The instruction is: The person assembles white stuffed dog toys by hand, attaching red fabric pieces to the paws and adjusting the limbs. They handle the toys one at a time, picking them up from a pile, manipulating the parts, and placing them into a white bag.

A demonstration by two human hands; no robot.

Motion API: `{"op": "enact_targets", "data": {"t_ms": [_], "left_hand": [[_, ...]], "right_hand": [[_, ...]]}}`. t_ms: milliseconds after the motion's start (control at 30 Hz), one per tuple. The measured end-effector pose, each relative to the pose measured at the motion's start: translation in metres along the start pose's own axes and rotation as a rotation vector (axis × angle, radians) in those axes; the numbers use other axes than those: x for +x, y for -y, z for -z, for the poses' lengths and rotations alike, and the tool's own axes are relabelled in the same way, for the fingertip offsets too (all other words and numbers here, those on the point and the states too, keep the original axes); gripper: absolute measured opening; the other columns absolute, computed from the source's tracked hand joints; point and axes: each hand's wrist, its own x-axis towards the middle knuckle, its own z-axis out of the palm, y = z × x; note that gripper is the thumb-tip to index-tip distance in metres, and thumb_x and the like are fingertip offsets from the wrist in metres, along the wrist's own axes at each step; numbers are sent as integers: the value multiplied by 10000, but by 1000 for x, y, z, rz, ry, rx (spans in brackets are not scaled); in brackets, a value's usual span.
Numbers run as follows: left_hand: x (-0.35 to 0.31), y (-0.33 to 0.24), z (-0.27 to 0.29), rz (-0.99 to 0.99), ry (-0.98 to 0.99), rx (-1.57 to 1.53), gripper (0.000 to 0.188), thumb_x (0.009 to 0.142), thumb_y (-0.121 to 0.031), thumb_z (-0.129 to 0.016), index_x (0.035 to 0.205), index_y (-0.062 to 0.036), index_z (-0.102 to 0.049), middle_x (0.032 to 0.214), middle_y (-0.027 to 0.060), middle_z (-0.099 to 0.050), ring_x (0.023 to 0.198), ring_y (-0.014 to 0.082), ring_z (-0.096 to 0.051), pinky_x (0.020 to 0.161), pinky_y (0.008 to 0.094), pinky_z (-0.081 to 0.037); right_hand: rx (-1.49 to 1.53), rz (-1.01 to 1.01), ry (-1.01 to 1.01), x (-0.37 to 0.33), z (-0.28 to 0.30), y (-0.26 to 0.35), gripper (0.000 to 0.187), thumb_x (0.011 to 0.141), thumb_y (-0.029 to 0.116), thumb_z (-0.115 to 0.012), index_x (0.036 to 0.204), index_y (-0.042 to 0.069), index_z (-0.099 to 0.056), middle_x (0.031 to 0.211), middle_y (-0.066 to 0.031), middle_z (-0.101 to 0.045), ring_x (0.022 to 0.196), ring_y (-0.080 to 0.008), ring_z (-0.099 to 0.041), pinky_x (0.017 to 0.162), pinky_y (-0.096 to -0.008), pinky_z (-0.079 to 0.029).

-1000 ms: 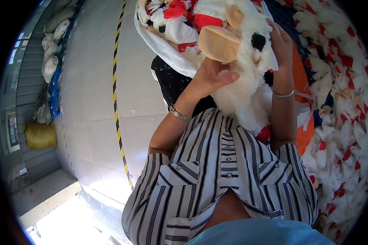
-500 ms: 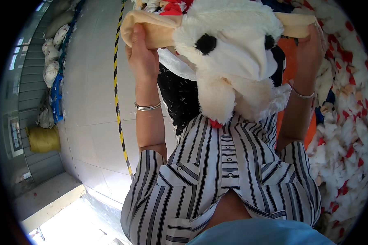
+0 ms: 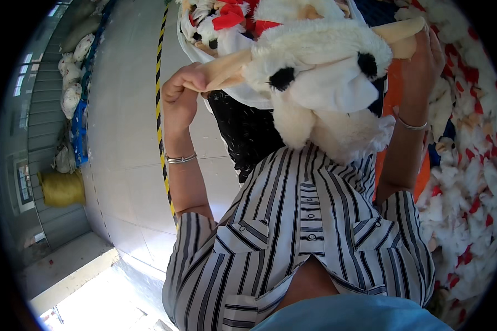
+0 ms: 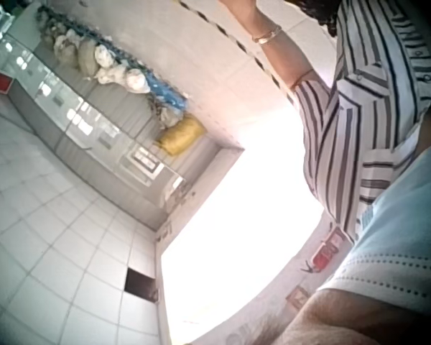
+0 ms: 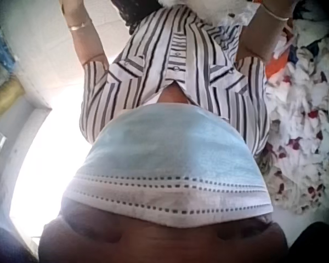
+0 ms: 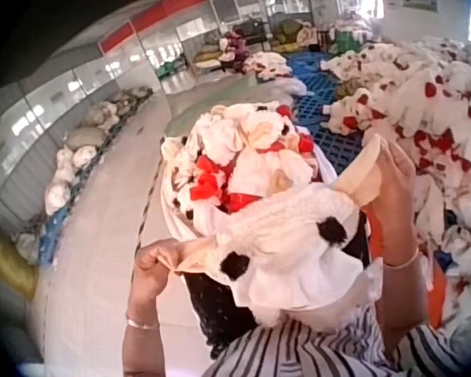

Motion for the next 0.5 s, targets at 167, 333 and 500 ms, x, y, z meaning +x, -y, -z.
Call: {"op": "enact_targets", "data": {"t_ms": [167, 333, 500], "left_hand": [[12, 11, -13, 378, 327, 743, 123, 868, -61, -606, 983, -26, -630, 1013, 63, -618, 990, 145, -562, 830, 292, -474], [40, -19, -96, 47, 96, 428, 544, 780, -217, -761, 1258, -37, -574, 1355, 133, -506, 1266, 226, -481, 992, 334, -430], [57, 37, -121, 396, 185, 341, 393, 849, -197, -672, 1192, -18, -604, 1081, 104, -662, 964, 187, -613, 883, 305, -476]], "right_hand": [[990, -382, 216, 6, -15, 40, 256, 911, 165, -630, 1112, 8, -616, 1026, -54, -628, 928, -142, -601, 801, -267, -484], [1121, -399, 258, 30, -19, 79, 141, 981, 115, -546, 1035, 19, -635, 891, 38, -598, 809, -38, -537, 721, -190, -432], [828, -494, 91, 27, -20, 60, 213, 907, 202, -661, 1046, 41, -649, 873, -11, -645, 785, -88, -591, 677, -222, -474]]}}
